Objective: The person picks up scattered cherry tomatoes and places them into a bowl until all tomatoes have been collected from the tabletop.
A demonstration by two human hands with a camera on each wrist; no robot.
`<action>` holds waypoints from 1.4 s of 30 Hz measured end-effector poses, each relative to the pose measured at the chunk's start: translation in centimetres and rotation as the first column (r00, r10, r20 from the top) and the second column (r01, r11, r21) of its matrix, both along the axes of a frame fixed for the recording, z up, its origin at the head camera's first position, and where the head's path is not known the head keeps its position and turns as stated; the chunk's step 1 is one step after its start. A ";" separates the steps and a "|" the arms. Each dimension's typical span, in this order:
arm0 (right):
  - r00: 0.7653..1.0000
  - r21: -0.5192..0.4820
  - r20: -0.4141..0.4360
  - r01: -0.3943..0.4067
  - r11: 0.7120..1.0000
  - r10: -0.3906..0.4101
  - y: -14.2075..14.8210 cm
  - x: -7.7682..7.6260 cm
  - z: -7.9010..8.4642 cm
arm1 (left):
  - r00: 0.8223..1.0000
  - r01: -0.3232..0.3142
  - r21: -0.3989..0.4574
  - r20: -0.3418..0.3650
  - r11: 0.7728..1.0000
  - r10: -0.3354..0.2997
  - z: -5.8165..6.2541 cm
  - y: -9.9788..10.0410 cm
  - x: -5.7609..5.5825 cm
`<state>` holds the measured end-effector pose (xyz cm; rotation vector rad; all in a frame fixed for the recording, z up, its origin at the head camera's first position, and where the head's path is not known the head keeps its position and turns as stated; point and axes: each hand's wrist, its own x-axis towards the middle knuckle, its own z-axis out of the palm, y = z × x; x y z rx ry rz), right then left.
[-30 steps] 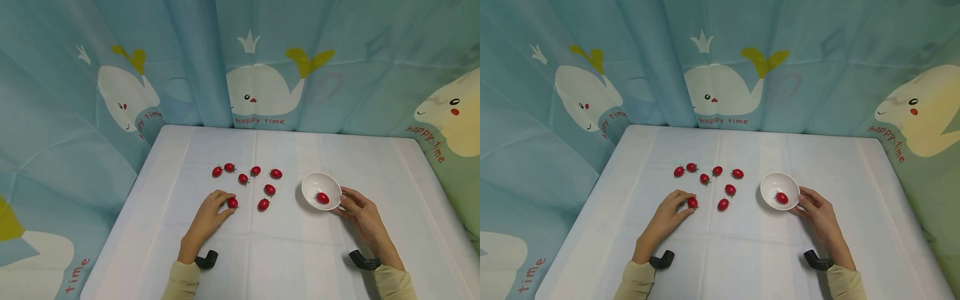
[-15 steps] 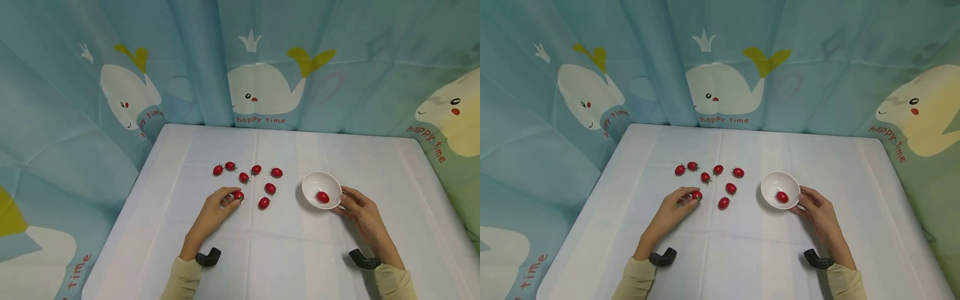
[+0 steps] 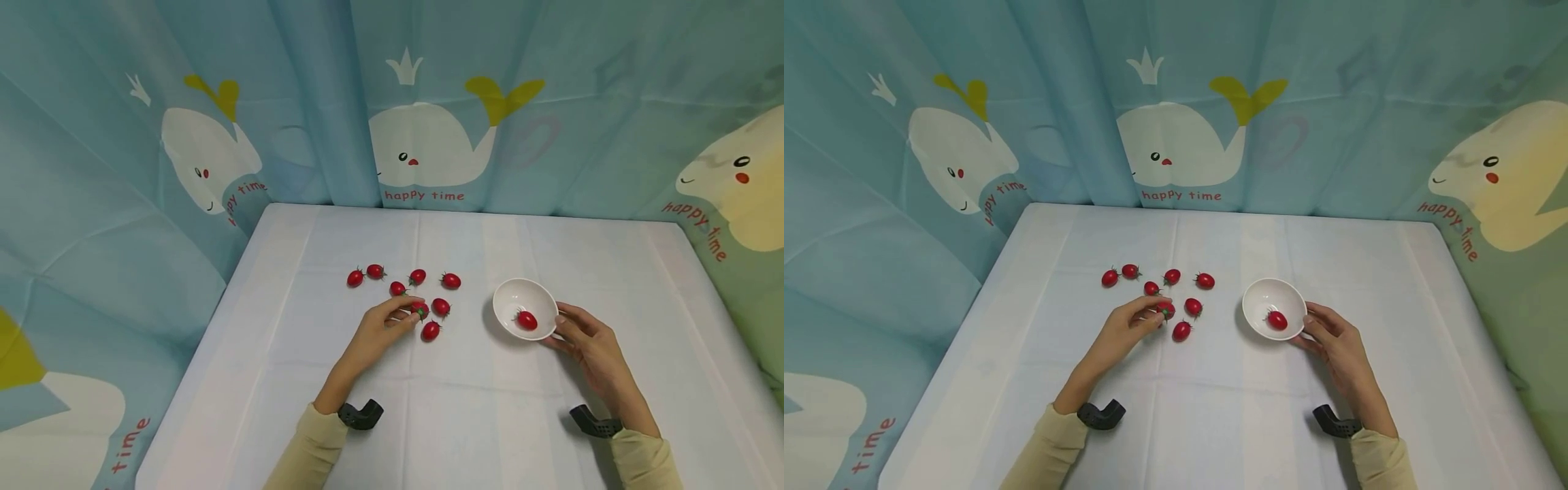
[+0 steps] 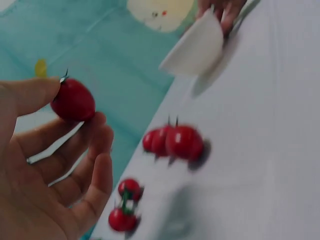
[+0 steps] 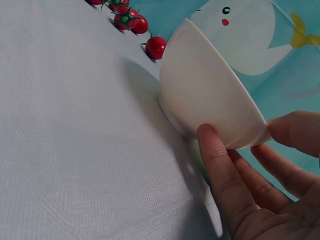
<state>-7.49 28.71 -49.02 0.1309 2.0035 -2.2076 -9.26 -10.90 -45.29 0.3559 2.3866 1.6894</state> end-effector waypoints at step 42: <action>1.000 -0.025 -0.001 -0.005 1.000 0.005 0.1 -0.1 -0.1 | 0.957 0.014 0.309 0.270 0.951 -0.102 1.3 14.5 -2.9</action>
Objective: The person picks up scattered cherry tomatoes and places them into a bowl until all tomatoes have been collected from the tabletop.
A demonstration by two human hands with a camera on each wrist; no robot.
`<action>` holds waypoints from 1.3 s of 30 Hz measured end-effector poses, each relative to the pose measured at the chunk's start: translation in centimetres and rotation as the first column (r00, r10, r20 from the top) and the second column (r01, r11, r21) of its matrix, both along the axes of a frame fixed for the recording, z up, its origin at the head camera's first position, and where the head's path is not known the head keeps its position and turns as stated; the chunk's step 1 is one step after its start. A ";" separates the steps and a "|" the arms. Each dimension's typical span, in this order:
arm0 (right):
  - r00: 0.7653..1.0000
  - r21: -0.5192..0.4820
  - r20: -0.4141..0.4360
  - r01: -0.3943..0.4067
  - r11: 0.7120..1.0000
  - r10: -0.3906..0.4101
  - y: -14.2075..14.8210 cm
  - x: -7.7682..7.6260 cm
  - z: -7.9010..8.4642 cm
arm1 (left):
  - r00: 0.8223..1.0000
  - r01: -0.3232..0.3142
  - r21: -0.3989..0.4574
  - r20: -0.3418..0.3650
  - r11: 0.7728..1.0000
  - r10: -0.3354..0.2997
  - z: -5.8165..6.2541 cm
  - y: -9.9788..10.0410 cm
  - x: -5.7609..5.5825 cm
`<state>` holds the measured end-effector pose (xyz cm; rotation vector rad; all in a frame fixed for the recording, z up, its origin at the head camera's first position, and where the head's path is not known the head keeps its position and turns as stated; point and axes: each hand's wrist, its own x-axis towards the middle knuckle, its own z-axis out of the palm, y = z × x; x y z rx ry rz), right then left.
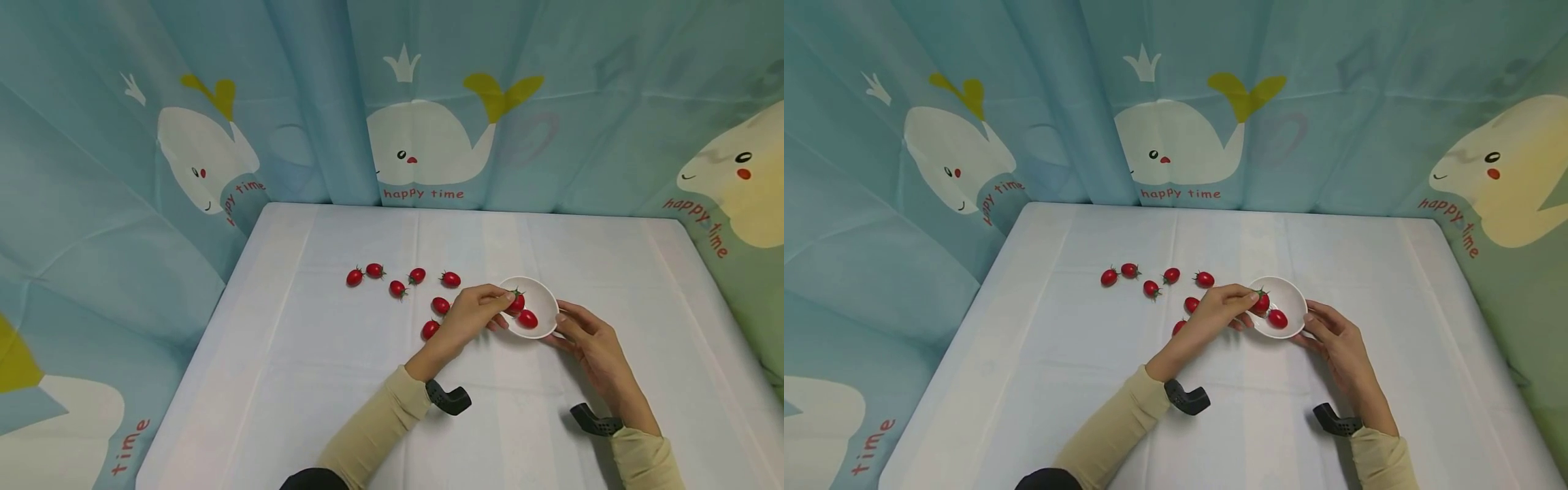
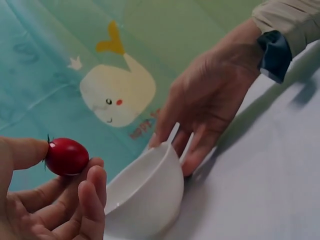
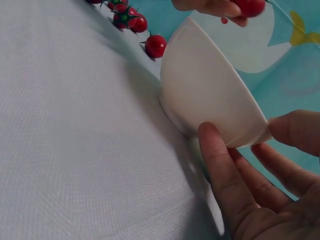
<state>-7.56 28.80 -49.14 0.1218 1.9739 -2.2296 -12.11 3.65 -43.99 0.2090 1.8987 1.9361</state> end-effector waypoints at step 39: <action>1.000 -0.058 -0.017 -0.013 0.998 0.012 -0.4 -0.2 0.2 | 0.928 -0.119 -0.635 -0.345 0.763 -0.143 -0.3 5.4 -1.1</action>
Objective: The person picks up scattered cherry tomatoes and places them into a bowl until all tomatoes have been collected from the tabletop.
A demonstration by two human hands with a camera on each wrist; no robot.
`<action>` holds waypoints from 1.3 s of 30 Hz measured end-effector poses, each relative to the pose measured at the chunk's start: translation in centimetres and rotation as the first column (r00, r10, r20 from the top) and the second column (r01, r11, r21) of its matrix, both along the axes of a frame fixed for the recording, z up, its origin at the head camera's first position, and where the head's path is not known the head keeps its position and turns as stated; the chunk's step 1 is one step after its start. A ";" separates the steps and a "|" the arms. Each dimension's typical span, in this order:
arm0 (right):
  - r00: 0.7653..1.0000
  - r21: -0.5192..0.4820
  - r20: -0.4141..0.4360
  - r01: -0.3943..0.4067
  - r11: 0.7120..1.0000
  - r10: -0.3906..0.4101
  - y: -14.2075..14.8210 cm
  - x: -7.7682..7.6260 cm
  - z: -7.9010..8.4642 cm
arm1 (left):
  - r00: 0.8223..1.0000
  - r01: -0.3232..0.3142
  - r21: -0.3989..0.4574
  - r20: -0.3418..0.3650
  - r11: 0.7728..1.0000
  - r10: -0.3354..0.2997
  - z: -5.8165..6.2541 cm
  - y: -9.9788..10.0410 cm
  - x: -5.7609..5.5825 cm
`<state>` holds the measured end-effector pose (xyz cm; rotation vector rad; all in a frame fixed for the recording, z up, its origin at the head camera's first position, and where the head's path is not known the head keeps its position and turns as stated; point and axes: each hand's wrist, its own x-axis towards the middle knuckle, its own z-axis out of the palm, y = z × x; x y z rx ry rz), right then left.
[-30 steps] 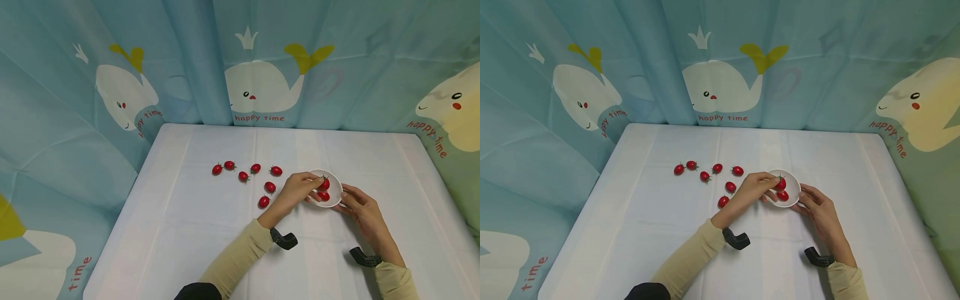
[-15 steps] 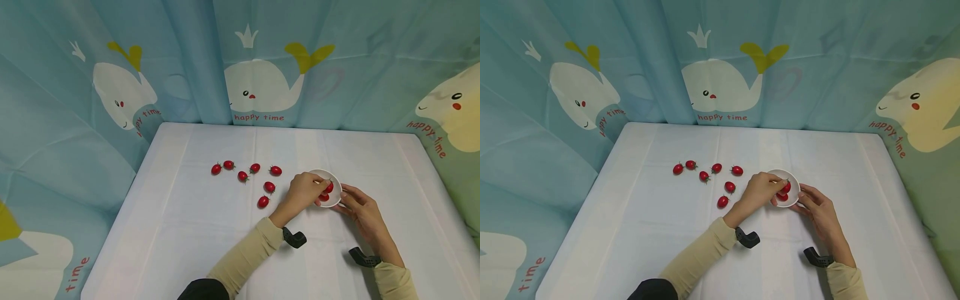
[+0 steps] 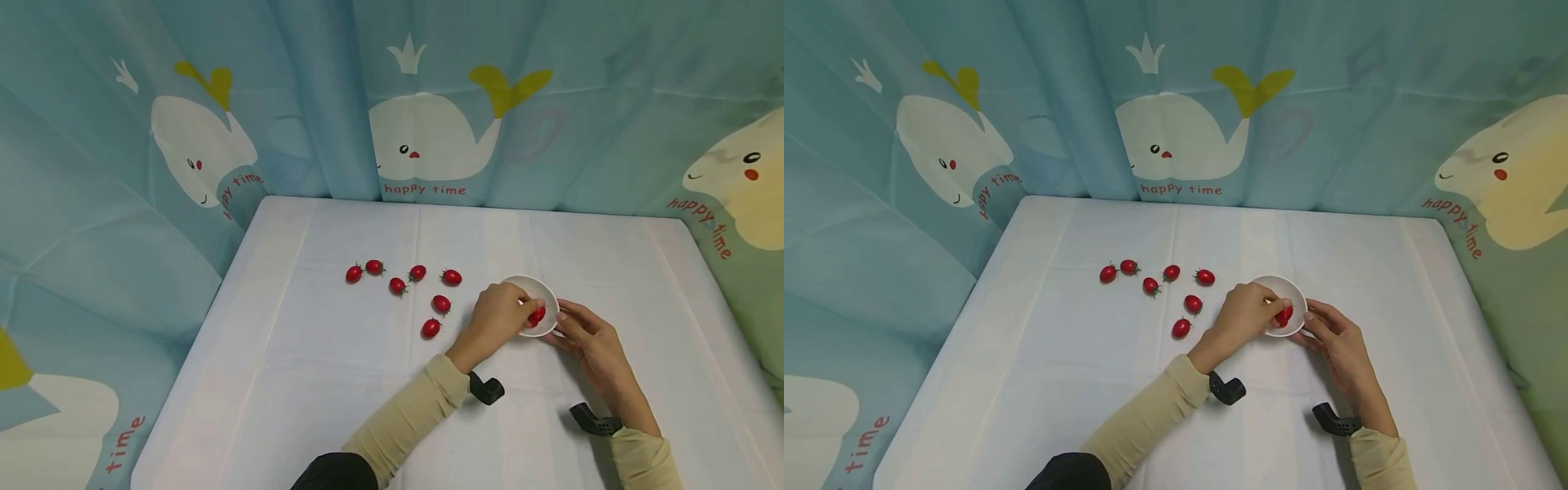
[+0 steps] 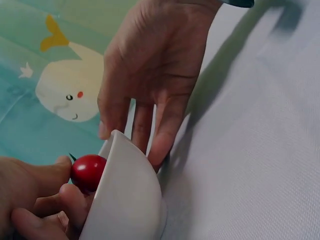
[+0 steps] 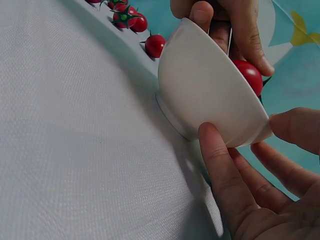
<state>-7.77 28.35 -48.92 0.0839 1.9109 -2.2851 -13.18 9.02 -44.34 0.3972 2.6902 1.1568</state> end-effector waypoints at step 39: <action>1.000 0.062 0.007 0.020 0.998 -0.021 0.0 0.2 0.1 | 0.988 0.135 0.168 -0.092 0.977 -0.120 0.2 -3.1 0.1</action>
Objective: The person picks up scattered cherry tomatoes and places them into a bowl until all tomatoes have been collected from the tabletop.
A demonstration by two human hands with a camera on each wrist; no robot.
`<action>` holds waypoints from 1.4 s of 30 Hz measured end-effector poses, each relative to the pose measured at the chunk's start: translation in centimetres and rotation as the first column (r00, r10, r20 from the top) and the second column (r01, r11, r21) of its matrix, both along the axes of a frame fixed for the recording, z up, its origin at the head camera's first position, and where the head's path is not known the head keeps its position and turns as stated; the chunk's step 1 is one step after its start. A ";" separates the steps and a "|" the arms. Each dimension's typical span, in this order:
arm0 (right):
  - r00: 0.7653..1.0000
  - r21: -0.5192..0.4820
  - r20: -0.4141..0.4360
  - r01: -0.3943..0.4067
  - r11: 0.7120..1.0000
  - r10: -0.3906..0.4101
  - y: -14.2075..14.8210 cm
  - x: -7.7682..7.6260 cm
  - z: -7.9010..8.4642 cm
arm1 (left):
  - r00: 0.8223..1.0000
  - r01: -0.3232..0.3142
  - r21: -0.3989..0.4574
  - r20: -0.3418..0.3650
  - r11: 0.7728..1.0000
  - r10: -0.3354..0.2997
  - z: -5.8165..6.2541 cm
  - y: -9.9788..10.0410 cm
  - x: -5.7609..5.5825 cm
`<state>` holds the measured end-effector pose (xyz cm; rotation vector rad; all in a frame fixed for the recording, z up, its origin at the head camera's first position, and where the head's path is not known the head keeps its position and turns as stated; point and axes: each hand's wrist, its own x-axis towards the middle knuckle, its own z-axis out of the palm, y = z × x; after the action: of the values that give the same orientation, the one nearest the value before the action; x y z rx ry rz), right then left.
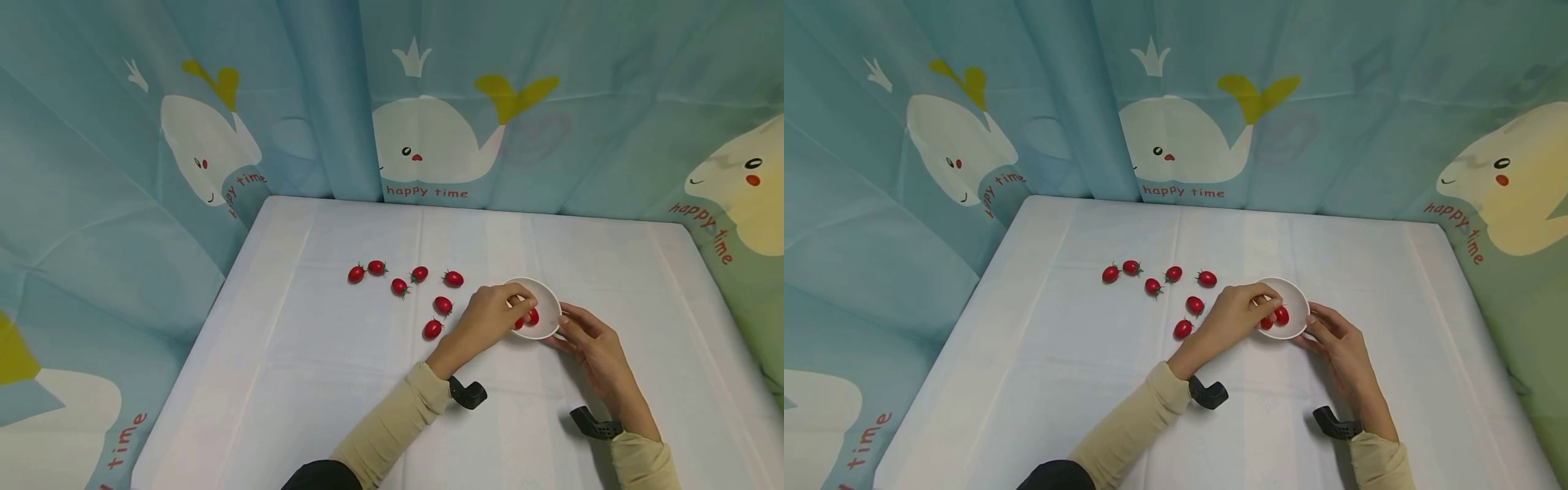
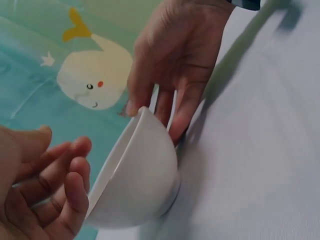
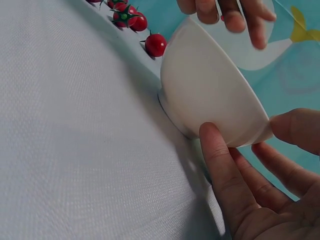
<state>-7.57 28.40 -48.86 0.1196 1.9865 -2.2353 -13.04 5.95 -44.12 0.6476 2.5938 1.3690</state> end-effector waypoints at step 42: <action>1.000 0.012 -0.008 -0.008 1.000 0.008 0.1 0.0 -0.7 | 0.986 0.082 -0.324 -0.114 0.942 -0.125 -1.4 -11.2 -1.3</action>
<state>-7.60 28.49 -49.55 0.1043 2.0006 -2.2235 -14.32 -5.24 -45.57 0.8308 2.7514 0.8736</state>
